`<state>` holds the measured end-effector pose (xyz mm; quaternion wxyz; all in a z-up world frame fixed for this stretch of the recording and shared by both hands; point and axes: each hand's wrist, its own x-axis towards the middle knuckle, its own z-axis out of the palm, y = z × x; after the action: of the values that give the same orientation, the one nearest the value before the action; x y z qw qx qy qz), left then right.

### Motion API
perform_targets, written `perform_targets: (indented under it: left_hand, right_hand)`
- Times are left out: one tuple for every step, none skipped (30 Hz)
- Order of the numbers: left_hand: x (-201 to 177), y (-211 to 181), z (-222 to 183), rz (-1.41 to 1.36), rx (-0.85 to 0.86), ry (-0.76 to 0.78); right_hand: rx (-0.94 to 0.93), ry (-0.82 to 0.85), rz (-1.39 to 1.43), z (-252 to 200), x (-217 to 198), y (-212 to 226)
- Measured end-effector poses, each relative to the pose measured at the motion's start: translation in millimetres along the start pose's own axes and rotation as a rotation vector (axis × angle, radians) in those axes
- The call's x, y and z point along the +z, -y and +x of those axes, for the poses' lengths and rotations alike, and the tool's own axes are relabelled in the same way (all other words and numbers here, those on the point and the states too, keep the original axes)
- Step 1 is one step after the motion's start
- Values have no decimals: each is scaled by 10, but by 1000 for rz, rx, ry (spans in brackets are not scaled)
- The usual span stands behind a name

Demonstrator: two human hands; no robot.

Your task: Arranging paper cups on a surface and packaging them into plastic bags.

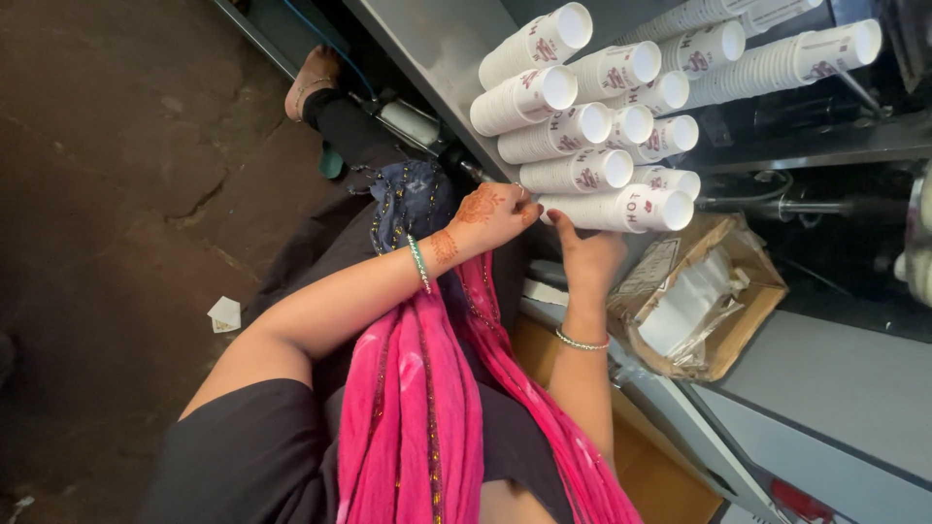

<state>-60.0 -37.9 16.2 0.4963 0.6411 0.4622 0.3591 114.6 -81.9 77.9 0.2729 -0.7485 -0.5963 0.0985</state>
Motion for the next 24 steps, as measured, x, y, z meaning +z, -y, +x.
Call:
perform_targets:
  left_hand:
    - [-14, -39, 10, -5, -7, 14]
    - [-7, -58, 31, -8, -7, 12]
    - [0, -74, 38, -13, -12, 27]
    - [7, -90, 45, -18, -17, 42]
    - [28, -101, 50, -20, -20, 41]
    - [52, -116, 57, -42, -11, 44]
    - [72, -134, 72, -62, 1, 50]
    - [95, -150, 88, -63, 0, 51]
    - [121, -166, 101, -94, -15, 82]
    - [148, -184, 114, -124, -29, 113]
    - [135, -235, 110, -125, -28, 116]
    - [123, -288, 103, -144, -48, 151]
    - [111, -341, 104, -163, -67, 183]
    - [135, -350, 110, -163, -65, 185]
    - [154, -357, 118, -153, -55, 184]
    - [172, -364, 123, -143, -46, 182]
    - [153, -411, 121, -142, -46, 180]
    - [136, -460, 118, -163, -73, 191]
    - [113, -506, 113, -183, -101, 201]
    - [163, -491, 126, -180, -101, 199]
    - [214, -476, 135, -176, -81, 168]
    - [268, -465, 147, -173, -60, 137]
    - [287, -488, 161, -168, -55, 142]
    - [309, -514, 176, -160, -24, 91]
  right_hand:
    - [-11, -18, -40, 18, 1, 22]
    - [-14, -16, -43, 30, 2, -34]
    - [-33, -17, -80, 30, 6, -89]
    - [-53, -17, -117, 30, 9, -145]
    - [-53, -13, -118, 20, -51, -144]
    - [-108, 14, -63, 12, -115, -143]
    - [-162, 37, -6, 6, -179, -141]
    - [-161, 37, -7, 9, -292, -101]
    - [-60, 70, -40, 8, -405, -61]
    - [41, 103, -72, 5, -521, -21]
    - [44, 101, -73, 6, -582, 7]
    - [52, 68, 228, 5, -645, 36]
    - [57, 34, 529, 11, -706, 64]
    - [57, 31, 528, 8, -719, 115]
    - [-13, 25, 495, 11, -726, 170]
    - [-83, 18, 462, 12, -734, 226]
    - [-85, 19, 464, 20, -696, 249]
    - [-106, -11, 507, 26, -660, 272]
    - [-128, -40, 552, 31, -619, 298]
    - [-129, -39, 555, 38, -604, 291]
    - [-143, -103, 370, 34, -590, 283]
    - [-155, -165, 185, 33, -580, 273]
    - [-152, -173, 187, 35, -588, 273]
    - [-113, -165, 178, 40, -600, 271]
